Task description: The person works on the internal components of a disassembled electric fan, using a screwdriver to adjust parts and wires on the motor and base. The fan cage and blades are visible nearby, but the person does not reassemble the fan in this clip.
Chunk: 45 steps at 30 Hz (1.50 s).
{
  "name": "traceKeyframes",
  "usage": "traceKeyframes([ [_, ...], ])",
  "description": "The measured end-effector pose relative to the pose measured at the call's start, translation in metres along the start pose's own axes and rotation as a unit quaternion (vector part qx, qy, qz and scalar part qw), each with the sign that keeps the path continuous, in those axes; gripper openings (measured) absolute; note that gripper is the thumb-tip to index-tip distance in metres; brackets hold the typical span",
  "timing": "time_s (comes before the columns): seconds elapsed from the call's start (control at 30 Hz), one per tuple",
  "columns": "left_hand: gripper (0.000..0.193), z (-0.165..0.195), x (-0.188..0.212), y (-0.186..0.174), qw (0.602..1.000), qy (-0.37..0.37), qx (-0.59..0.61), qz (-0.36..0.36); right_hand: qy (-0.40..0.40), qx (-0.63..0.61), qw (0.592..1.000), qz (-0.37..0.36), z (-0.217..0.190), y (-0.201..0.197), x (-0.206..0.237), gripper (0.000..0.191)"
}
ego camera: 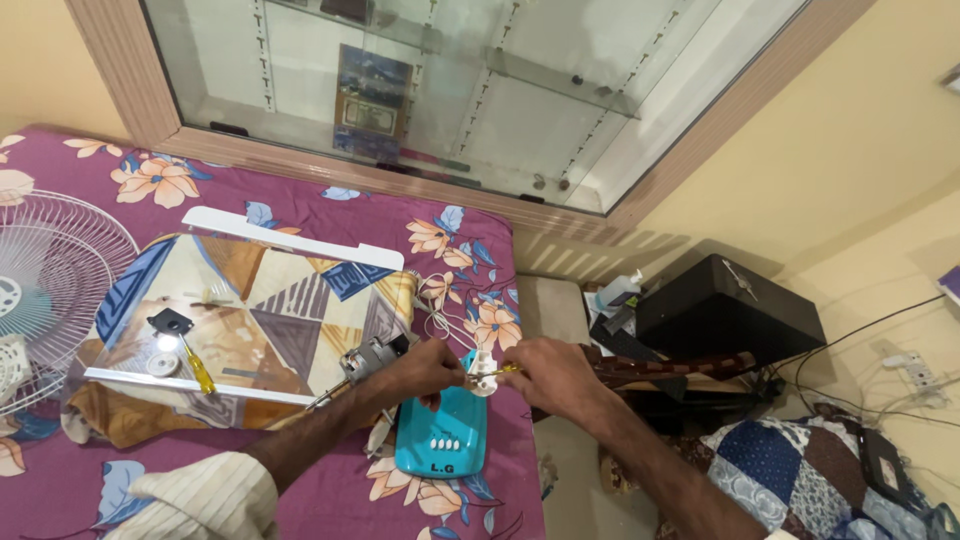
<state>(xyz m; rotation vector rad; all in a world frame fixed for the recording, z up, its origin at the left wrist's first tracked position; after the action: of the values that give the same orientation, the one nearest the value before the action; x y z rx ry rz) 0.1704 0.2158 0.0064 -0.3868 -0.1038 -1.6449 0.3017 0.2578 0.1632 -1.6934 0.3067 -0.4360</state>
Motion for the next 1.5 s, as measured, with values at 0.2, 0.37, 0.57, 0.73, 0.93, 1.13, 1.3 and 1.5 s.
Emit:
traceKeyframes([
  [0.2, 0.029, 0.006, 0.004, -0.001, 1.0, 0.006, 0.011, 0.002, 0.0, 0.028, 1.0, -0.006, 0.006, 0.007, 0.006, 0.028],
  [0.37, 0.028, 0.01, 0.003, -0.003, 1.0, -0.01, 0.02, 0.009, -0.059, 0.064, 0.995, 0.055, -0.003, 0.003, 0.008, 0.018],
  [0.57, 0.025, 0.011, 0.002, -0.002, 0.999, -0.033, 0.026, 0.0, -0.114, 0.079, 0.986, 0.095, -0.014, 0.002, 0.009, 0.018],
  [0.73, 0.024, 0.011, 0.004, -0.003, 0.999, -0.045, 0.018, 0.007, -0.071, 0.085, 0.992, 0.064, -0.009, 0.01, 0.004, 0.023],
  [0.93, 0.025, 0.014, 0.006, -0.002, 0.999, -0.037, 0.029, 0.004, -0.054, 0.087, 0.994, 0.037, -0.005, 0.015, 0.0, 0.027],
  [1.13, 0.025, 0.011, 0.006, -0.002, 0.999, -0.045, 0.019, 0.011, -0.053, 0.077, 0.995, 0.027, -0.008, 0.018, 0.001, 0.03],
  [1.3, 0.024, 0.01, 0.002, -0.003, 0.999, -0.037, 0.018, 0.008, -0.047, 0.079, 0.995, 0.024, -0.008, 0.02, 0.002, 0.032],
  [1.5, 0.022, 0.007, 0.001, -0.003, 0.999, -0.026, 0.019, 0.009, -0.034, 0.086, 0.995, 0.023, -0.006, 0.021, 0.001, 0.032],
])
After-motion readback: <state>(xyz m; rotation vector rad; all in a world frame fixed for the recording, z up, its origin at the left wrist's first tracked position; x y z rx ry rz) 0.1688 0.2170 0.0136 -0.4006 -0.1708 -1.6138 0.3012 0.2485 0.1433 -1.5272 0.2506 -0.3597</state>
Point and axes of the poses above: each hand's wrist, its own x-axis away from the middle knuckle, its own y-axis out of the palm, z = x × y, the point moved 7 cm from there along -x, towards the middle knuckle, and after that the axes turned 2 degrees about x, right-handed, at the moved point
